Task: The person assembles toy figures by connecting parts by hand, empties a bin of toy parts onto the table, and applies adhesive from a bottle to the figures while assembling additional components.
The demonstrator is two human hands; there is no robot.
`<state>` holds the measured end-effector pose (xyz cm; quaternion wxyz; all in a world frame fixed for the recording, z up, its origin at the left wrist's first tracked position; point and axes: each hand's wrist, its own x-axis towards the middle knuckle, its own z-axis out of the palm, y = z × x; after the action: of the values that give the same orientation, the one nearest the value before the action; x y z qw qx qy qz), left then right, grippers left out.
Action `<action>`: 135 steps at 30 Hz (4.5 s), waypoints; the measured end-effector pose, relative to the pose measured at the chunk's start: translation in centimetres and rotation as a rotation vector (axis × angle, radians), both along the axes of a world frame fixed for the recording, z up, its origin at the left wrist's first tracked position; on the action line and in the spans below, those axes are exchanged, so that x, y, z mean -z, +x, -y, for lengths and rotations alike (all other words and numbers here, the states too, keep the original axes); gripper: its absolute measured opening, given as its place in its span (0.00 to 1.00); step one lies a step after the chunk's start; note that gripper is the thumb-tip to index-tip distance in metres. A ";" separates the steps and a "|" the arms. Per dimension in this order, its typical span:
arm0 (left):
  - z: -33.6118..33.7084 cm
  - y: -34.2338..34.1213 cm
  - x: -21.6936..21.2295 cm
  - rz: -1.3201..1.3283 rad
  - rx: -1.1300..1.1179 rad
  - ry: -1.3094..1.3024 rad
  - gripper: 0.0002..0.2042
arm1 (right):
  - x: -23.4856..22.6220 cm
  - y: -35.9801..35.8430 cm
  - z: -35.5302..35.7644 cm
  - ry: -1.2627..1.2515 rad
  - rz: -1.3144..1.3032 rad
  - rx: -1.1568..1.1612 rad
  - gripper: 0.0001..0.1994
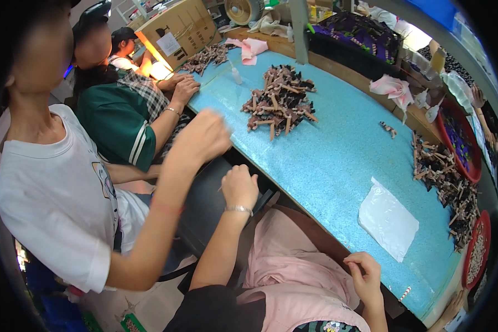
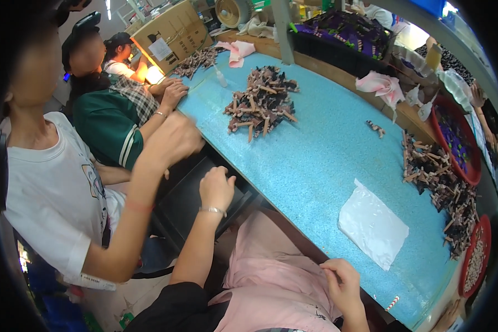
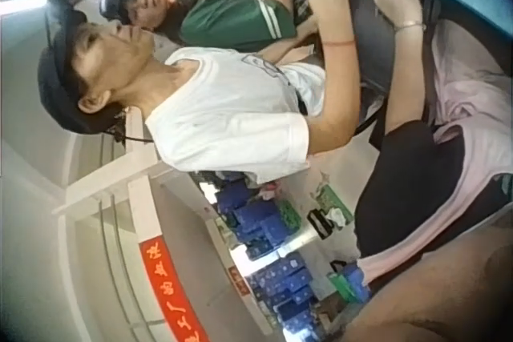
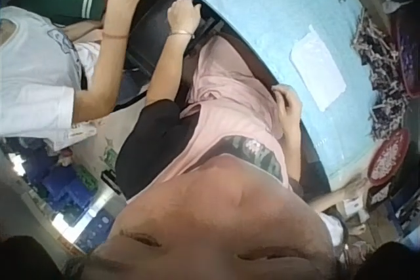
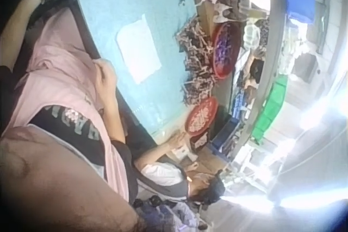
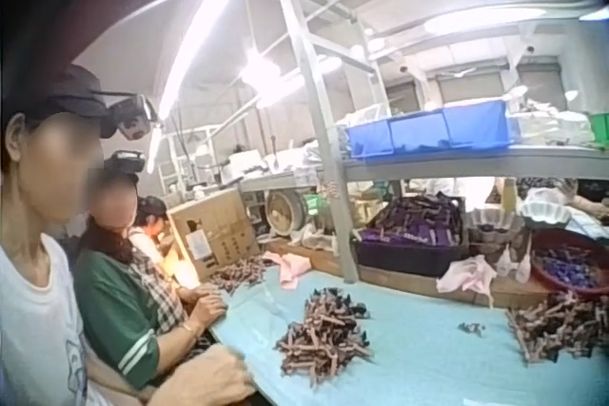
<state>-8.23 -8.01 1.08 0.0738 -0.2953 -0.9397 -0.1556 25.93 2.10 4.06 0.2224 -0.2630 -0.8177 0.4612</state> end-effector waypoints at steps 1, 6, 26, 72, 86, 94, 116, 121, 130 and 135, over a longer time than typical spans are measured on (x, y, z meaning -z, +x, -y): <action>-0.4 1.2 -0.3 -0.009 0.093 0.111 0.09 | 0.2 0.2 0.1 -0.016 0.015 -0.020 0.05; -2.3 10.6 -3.9 0.107 0.507 0.442 0.07 | -0.1 1.1 1.3 -0.001 -0.014 -0.074 0.04; -10.2 37.8 -3.8 0.156 2.205 -0.058 0.19 | 12.0 14.7 19.8 -0.467 -0.179 1.263 0.06; -7.7 40.2 -1.2 -0.590 1.952 0.160 0.10 | 42.7 -2.3 49.2 -1.684 -0.607 2.230 0.10; -8.1 40.0 -1.1 -0.613 1.714 -0.146 0.09 | 48.1 5.9 45.2 -1.804 -1.262 2.795 0.22; -11.1 39.5 -0.2 -0.630 1.809 -0.077 0.13 | 41.9 6.9 48.8 -1.610 -1.698 2.414 0.13; 15.0 52.8 28.1 0.643 0.884 -1.853 0.31 | 39.2 6.0 49.1 -1.523 -1.780 2.498 0.11; 14.7 55.8 33.0 0.563 0.688 -1.813 0.34 | 36.8 5.6 48.8 -1.769 -1.609 2.459 0.14; 12.9 57.8 37.9 0.444 0.611 -1.599 0.14 | 38.8 1.9 45.4 -1.104 -1.920 2.855 0.28; 9.4 58.1 40.3 0.159 1.136 -1.363 0.12 | 36.2 5.2 41.1 -1.045 -1.904 2.868 0.32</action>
<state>49.88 -17.41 -39.20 -0.2715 -0.6847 -0.5423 0.4042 31.12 -38.96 -32.12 -0.6551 0.4008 -0.6341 -0.0899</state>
